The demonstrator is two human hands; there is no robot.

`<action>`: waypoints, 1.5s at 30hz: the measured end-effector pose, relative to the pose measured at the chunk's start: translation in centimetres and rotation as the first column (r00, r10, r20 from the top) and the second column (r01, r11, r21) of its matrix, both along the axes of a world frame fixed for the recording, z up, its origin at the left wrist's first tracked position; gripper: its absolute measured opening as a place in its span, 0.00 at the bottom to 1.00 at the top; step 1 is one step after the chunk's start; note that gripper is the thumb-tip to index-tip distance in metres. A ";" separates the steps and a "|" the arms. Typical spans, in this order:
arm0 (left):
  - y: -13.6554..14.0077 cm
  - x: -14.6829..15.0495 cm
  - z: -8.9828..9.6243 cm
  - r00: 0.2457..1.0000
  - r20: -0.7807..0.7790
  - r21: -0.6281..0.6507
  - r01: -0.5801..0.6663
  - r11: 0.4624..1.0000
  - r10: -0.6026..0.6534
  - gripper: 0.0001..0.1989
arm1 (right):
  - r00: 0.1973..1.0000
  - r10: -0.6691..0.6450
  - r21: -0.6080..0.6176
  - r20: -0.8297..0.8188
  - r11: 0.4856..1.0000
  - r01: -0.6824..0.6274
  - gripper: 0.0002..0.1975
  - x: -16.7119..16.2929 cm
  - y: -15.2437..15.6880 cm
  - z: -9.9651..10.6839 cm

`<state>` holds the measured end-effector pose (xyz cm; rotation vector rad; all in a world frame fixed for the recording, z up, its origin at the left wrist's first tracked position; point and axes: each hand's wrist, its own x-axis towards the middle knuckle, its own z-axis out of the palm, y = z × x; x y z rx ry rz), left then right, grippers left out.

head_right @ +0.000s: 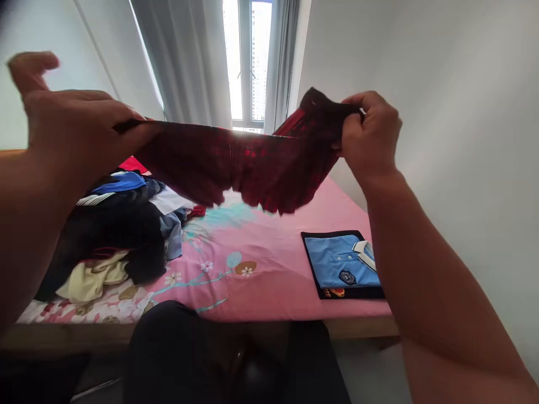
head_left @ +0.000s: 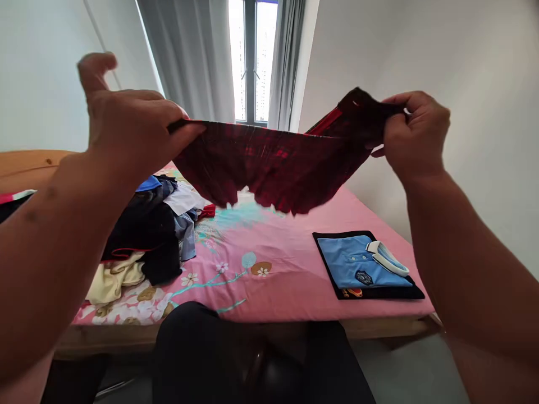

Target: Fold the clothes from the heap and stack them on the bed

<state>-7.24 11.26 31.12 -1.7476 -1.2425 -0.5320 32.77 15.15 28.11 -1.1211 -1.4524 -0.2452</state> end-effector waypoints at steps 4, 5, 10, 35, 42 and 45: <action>-1.1 0.1 -6.5 0.999 -0.012 -0.163 -0.047 0.986 0.045 0.23 | 0.997 0.026 -0.269 0.073 0.963 -0.006 0.19 0.5 -1.0 -5.3; -1.0 0.0 -9.3 0.999 -0.011 -0.235 -0.036 0.971 0.034 0.22 | 0.992 0.019 -0.354 0.127 0.935 0.027 0.18 0.5 -1.1 -7.8; -2.0 -1.2 -24.1 0.998 0.067 -0.763 0.048 0.645 0.006 0.16 | 0.897 0.093 -0.656 0.433 0.714 0.243 0.17 -0.5 -2.6 -22.5; -0.1 -1.3 -37.6 0.725 0.689 -0.548 0.509 0.663 0.012 0.12 | 0.958 0.284 -0.680 -0.032 0.696 -0.229 0.19 -7.1 -5.5 -37.2; -1.7 1.9 -38.8 0.777 0.527 -0.578 0.625 0.525 -0.345 0.11 | 0.831 0.505 -0.760 0.233 0.627 -0.168 0.12 -9.4 -7.4 -37.0; -2.0 2.4 -38.9 0.684 0.605 -0.469 0.720 0.512 -0.407 0.09 | 0.780 0.556 -0.819 0.288 0.565 -0.101 0.12 -10.2 -7.2 -35.5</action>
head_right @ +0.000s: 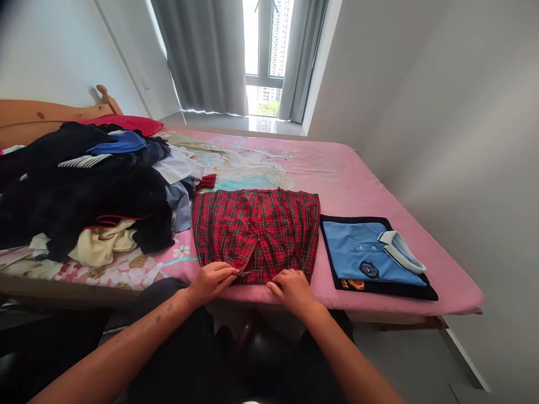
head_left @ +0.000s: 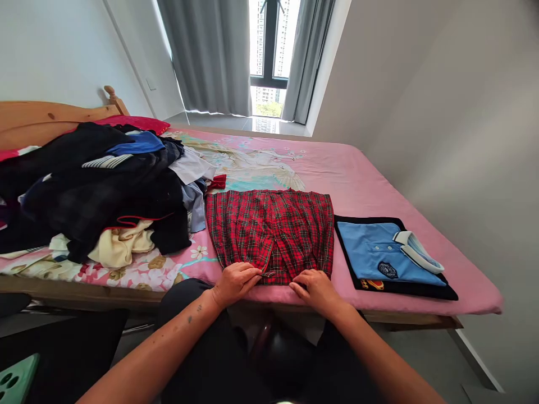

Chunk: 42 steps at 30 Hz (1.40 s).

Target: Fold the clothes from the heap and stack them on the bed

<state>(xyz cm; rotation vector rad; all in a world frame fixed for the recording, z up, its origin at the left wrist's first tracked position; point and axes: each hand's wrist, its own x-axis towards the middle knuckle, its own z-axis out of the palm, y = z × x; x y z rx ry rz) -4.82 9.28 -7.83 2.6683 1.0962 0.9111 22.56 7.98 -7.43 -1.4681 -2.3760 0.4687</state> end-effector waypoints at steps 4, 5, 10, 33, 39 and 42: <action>-0.1 0.7 -0.3 0.987 0.141 0.015 0.072 0.997 -0.074 0.11 | 0.991 -0.060 0.099 -0.122 0.992 0.072 0.11 -2.3 2.4 1.5; -0.2 1.0 -0.4 0.985 0.147 0.008 0.092 0.996 -0.092 0.11 | 0.989 -0.060 0.129 -0.132 0.989 0.077 0.09 -3.0 3.2 1.4; -0.4 2.0 -1.1 0.980 0.140 -0.082 0.156 0.984 -0.143 0.12 | 0.989 -0.139 0.117 0.056 0.984 0.132 0.10 -6.0 7.5 -0.9; 7.9 2.2 0.0 0.924 0.345 -0.234 -0.087 0.968 0.166 0.11 | 0.972 -0.194 0.145 0.130 0.974 0.175 0.10 -6.1 12.7 -3.7; 13.1 4.2 -3.1 0.998 0.030 -0.245 -0.054 0.968 0.063 0.16 | 0.972 -0.159 0.112 0.171 0.984 0.141 0.11 -5.4 13.3 -3.3; 14.0 4.7 -4.7 0.997 -0.027 -0.281 -0.082 0.956 0.077 0.17 | 0.967 -0.116 0.074 0.228 0.992 0.101 0.10 -5.0 14.1 -2.8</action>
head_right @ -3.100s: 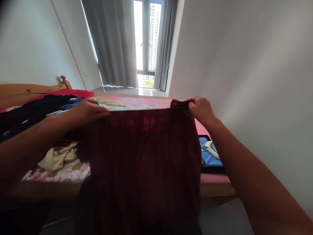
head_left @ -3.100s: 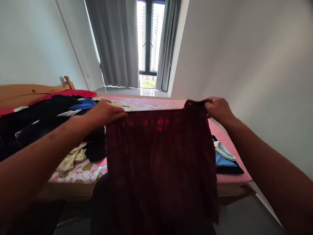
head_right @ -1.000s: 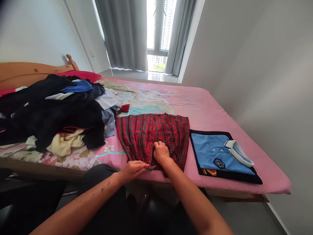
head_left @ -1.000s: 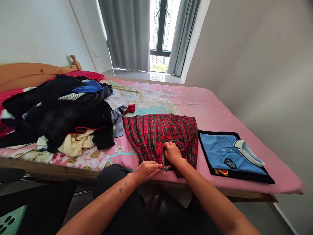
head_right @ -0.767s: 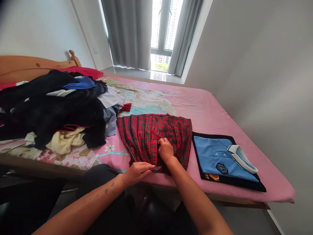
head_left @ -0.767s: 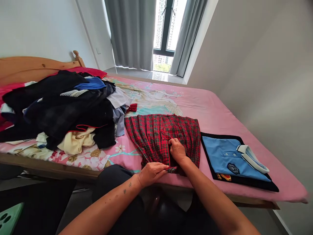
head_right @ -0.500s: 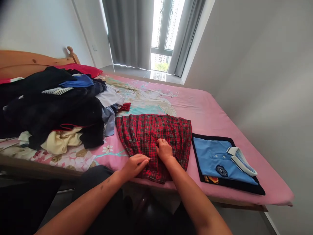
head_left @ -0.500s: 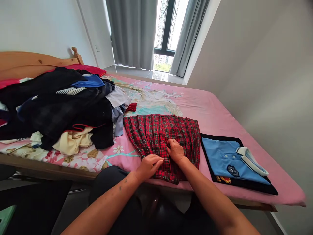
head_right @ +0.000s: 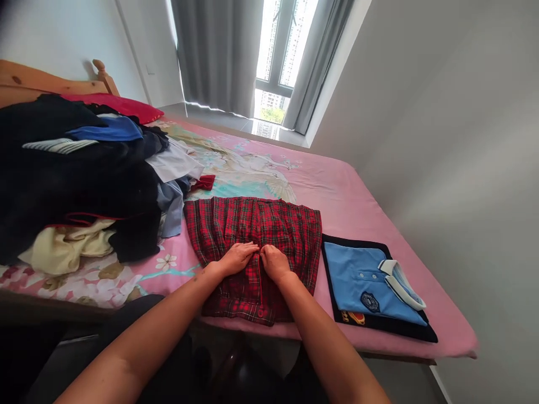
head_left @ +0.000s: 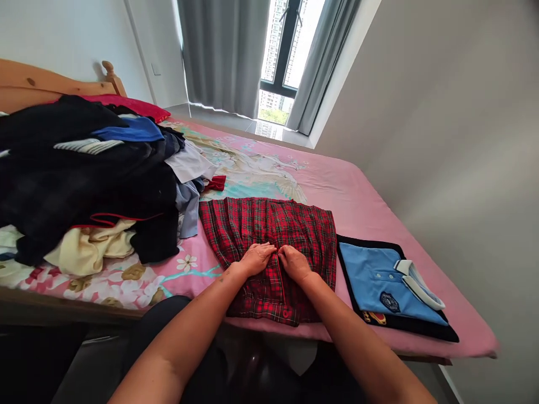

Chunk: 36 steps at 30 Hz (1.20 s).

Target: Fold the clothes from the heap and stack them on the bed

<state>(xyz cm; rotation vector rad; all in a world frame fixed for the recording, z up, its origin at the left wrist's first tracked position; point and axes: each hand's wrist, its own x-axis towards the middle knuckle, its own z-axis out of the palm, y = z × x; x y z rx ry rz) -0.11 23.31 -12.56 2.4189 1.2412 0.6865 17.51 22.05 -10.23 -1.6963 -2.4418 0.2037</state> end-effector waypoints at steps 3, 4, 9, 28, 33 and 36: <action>0.1 0.0 -0.9 0.999 -0.046 -0.038 0.002 0.999 -0.003 0.19 | 0.998 0.031 -0.044 0.061 0.999 -0.029 0.12 -0.1 0.9 0.5; 0.1 0.0 -1.1 0.998 -0.061 -0.052 0.003 0.999 -0.006 0.19 | 0.996 0.040 -0.059 0.082 0.998 -0.035 0.12 -0.3 1.1 0.7; 0.2 0.1 -1.4 0.992 -0.126 -0.111 -0.008 0.994 -0.007 0.22 | 0.979 0.114 -0.136 0.170 0.986 -0.092 0.13 -0.8 1.1 2.6; -2.8 0.0 3.4 1.000 0.019 0.065 -0.024 0.998 0.023 0.14 | 0.912 -0.019 0.056 -0.409 0.997 0.046 0.10 5.4 -15.5 1.9; -10.8 0.9 6.5 0.969 0.031 0.167 0.237 0.957 -0.245 0.08 | 0.915 0.058 0.185 -0.399 0.983 0.019 0.23 5.8 -17.7 -1.1; -14.7 2.4 4.8 0.963 -0.065 0.107 0.267 0.958 -0.261 0.12 | 0.937 0.050 0.232 -0.346 0.972 0.033 0.22 6.0 -17.5 -2.7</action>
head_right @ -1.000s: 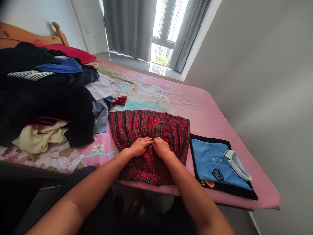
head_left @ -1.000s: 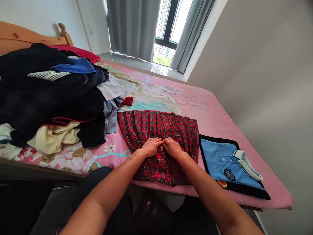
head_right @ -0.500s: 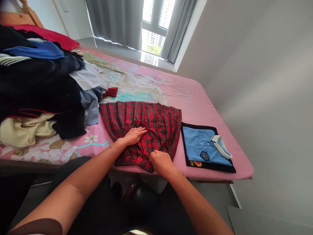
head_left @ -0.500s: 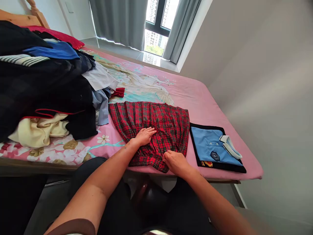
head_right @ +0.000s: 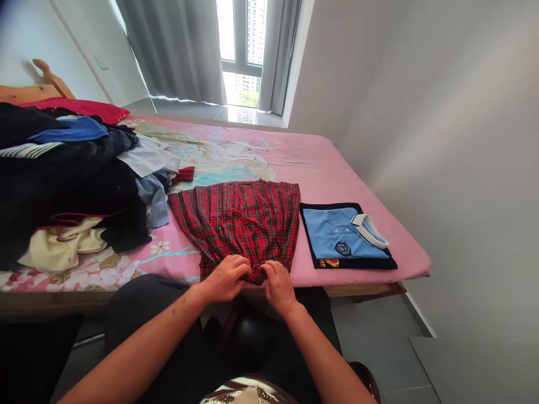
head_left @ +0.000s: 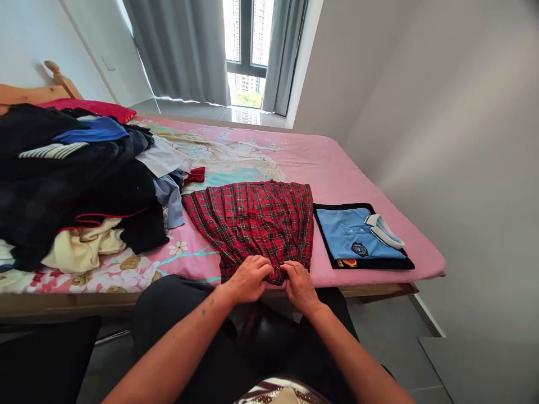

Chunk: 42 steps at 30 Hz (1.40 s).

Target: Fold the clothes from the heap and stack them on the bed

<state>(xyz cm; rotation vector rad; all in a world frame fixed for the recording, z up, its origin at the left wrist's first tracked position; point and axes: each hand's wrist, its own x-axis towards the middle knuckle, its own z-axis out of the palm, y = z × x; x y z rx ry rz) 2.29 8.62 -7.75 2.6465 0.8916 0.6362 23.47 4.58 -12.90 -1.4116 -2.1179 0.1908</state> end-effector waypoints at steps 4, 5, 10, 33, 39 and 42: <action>-1.4 1.6 -3.4 0.984 0.067 -0.068 -0.162 0.984 0.166 0.15 | 1.000 0.017 0.017 0.007 1.000 -0.017 0.14 0.8 1.0 -0.9; -1.2 1.9 -4.0 0.969 0.125 -0.101 -0.201 0.974 0.213 0.12 | 1.000 0.022 0.026 -0.006 0.999 -0.022 0.13 1.0 1.1 -1.0; 0.0 2.6 -4.7 0.877 0.289 -0.181 -0.344 0.921 0.384 0.07 | 0.999 -0.016 0.054 -0.048 0.998 0.018 0.09 1.1 1.1 -1.4; -2.8 6.1 -5.2 0.847 0.091 0.189 -0.532 0.826 0.524 0.10 | 0.987 -0.052 -0.156 -0.154 0.987 0.027 0.05 1.0 2.9 3.8; -4.4 5.9 -6.3 0.873 0.024 0.191 -0.482 0.855 0.487 0.07 | 0.989 -0.072 -0.224 -0.131 0.974 0.041 0.06 -0.3 1.2 2.2; -4.9 5.3 -7.0 0.895 0.046 0.202 -0.443 0.874 0.443 0.16 | 0.975 -0.117 -0.258 -0.187 0.964 0.066 0.09 -0.2 1.2 1.1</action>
